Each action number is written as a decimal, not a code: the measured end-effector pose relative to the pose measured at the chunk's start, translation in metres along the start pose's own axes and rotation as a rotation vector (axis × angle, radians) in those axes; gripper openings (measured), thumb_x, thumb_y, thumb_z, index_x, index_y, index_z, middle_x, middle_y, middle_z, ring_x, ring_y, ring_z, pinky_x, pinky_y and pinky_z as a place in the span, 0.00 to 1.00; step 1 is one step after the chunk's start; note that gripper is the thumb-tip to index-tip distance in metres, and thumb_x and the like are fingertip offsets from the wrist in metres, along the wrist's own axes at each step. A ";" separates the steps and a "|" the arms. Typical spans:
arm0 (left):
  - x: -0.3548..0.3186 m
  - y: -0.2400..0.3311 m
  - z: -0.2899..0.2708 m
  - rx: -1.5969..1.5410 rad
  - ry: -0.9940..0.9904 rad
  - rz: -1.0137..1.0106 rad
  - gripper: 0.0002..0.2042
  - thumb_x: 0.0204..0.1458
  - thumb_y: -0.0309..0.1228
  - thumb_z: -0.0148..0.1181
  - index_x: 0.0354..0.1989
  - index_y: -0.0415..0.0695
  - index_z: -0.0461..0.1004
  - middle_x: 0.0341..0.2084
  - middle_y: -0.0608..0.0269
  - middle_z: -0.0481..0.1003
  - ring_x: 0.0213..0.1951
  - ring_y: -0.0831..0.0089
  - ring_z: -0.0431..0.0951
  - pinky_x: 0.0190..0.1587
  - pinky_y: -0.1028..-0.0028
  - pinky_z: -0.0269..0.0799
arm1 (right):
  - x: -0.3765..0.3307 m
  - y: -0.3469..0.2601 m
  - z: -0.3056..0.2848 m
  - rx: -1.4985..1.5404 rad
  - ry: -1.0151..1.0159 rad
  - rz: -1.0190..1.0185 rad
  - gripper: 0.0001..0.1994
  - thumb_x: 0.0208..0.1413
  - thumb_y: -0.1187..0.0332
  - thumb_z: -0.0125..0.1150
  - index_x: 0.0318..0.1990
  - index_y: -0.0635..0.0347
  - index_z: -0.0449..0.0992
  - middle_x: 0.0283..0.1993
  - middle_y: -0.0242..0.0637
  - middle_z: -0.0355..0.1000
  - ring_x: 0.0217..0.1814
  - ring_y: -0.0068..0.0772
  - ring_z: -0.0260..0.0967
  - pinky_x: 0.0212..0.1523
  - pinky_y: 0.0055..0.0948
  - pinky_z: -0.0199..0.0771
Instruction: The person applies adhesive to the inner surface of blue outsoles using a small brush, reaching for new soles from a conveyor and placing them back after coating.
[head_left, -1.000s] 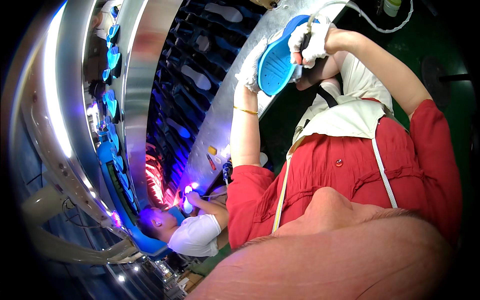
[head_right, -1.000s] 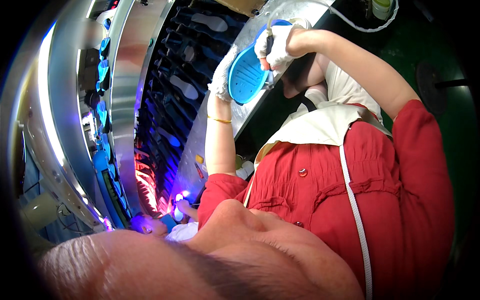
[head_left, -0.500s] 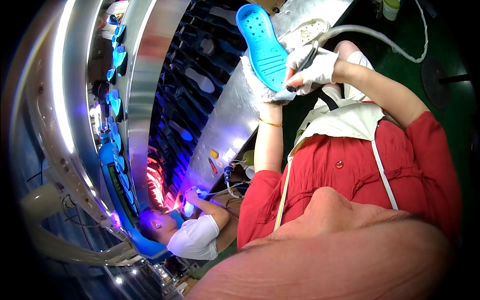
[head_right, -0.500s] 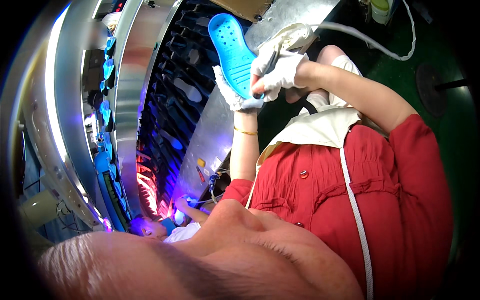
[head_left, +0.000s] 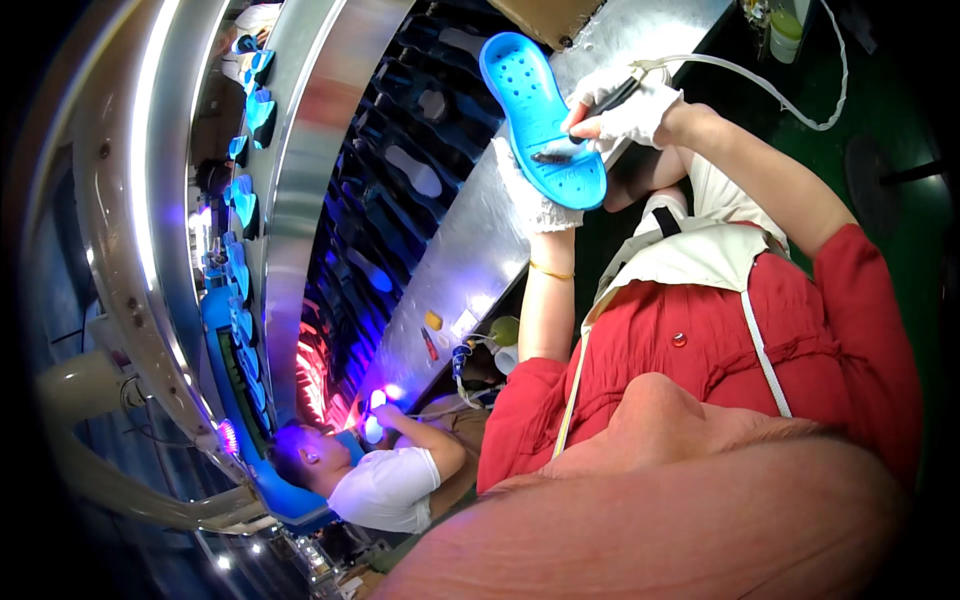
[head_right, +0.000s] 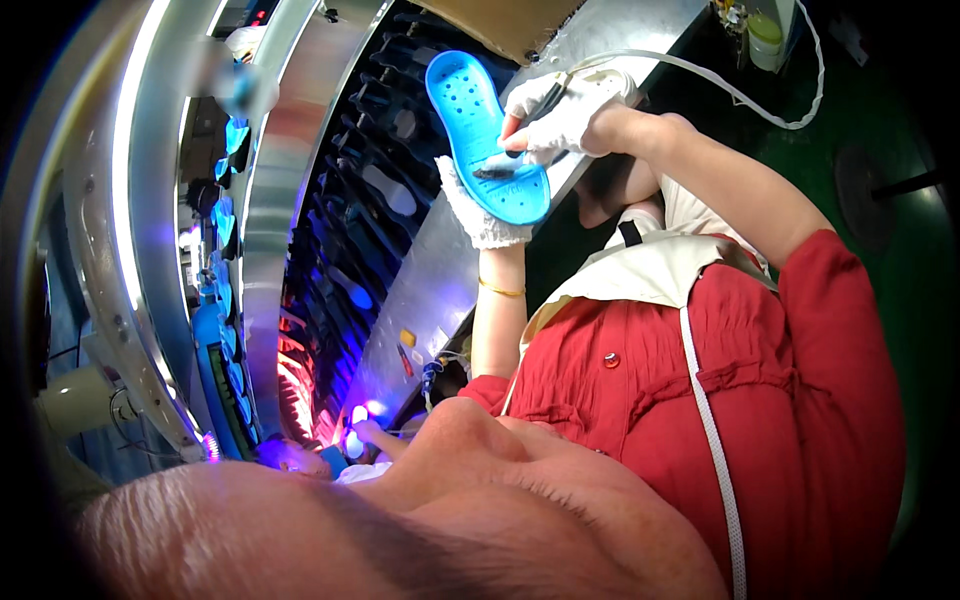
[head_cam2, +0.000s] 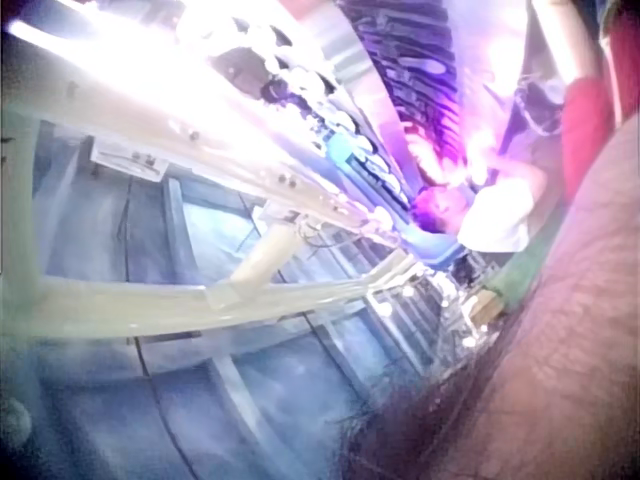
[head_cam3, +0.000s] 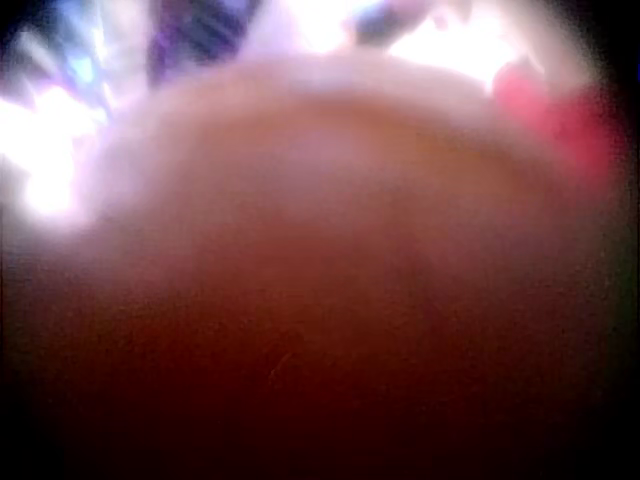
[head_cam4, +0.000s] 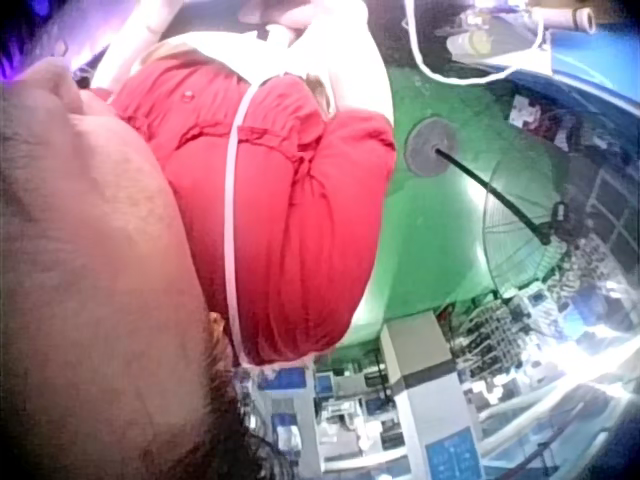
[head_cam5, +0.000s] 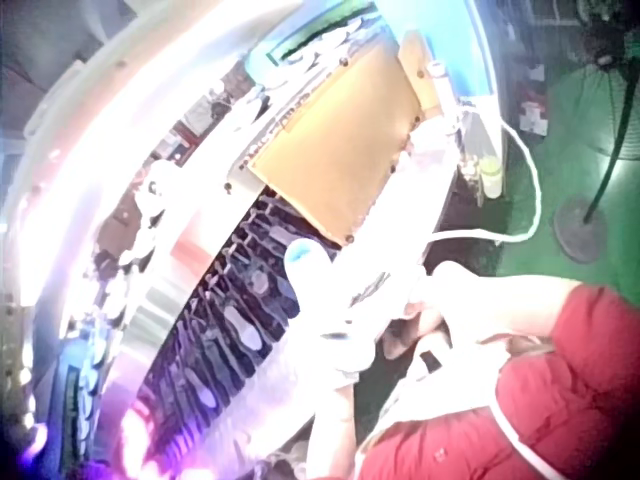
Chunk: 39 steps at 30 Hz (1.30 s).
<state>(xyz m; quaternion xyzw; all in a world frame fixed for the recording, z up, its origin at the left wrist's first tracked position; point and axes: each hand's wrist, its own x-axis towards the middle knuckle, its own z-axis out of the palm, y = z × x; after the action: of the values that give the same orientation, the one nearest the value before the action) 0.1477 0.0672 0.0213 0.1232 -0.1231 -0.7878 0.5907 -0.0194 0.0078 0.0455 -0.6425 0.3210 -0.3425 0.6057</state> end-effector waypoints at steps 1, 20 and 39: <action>-0.004 0.002 -0.001 0.106 0.083 0.068 0.35 0.53 0.59 0.37 0.60 0.42 0.55 0.50 0.48 0.66 0.44 0.58 0.72 0.45 0.61 0.72 | 0.007 -0.005 -0.008 -0.053 -0.055 -0.027 0.10 0.46 0.65 0.66 0.34 0.59 0.77 0.29 0.35 0.73 0.30 0.24 0.71 0.32 0.24 0.71; -0.056 0.039 0.013 0.439 0.168 0.157 0.35 0.53 0.60 0.38 0.57 0.41 0.61 0.44 0.52 0.73 0.41 0.53 0.76 0.46 0.56 0.72 | 0.023 -0.041 0.034 0.007 0.221 -0.703 0.07 0.44 0.82 0.62 0.31 0.60 0.74 0.33 0.33 0.71 0.36 0.25 0.70 0.39 0.23 0.71; 0.168 0.280 0.121 2.568 0.641 1.371 0.24 0.50 0.39 0.51 0.54 0.40 0.65 0.46 0.53 0.71 0.48 0.57 0.71 0.53 0.66 0.64 | -0.055 -0.041 -0.011 0.079 0.345 -0.553 0.06 0.46 0.79 0.60 0.33 0.62 0.72 0.38 0.40 0.73 0.35 0.21 0.68 0.37 0.21 0.69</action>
<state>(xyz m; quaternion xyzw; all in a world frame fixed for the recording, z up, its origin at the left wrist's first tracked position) 0.3135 -0.1646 0.2219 0.6296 -0.6163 0.3400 0.3291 -0.0598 0.0500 0.0840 -0.6138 0.2186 -0.6099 0.4510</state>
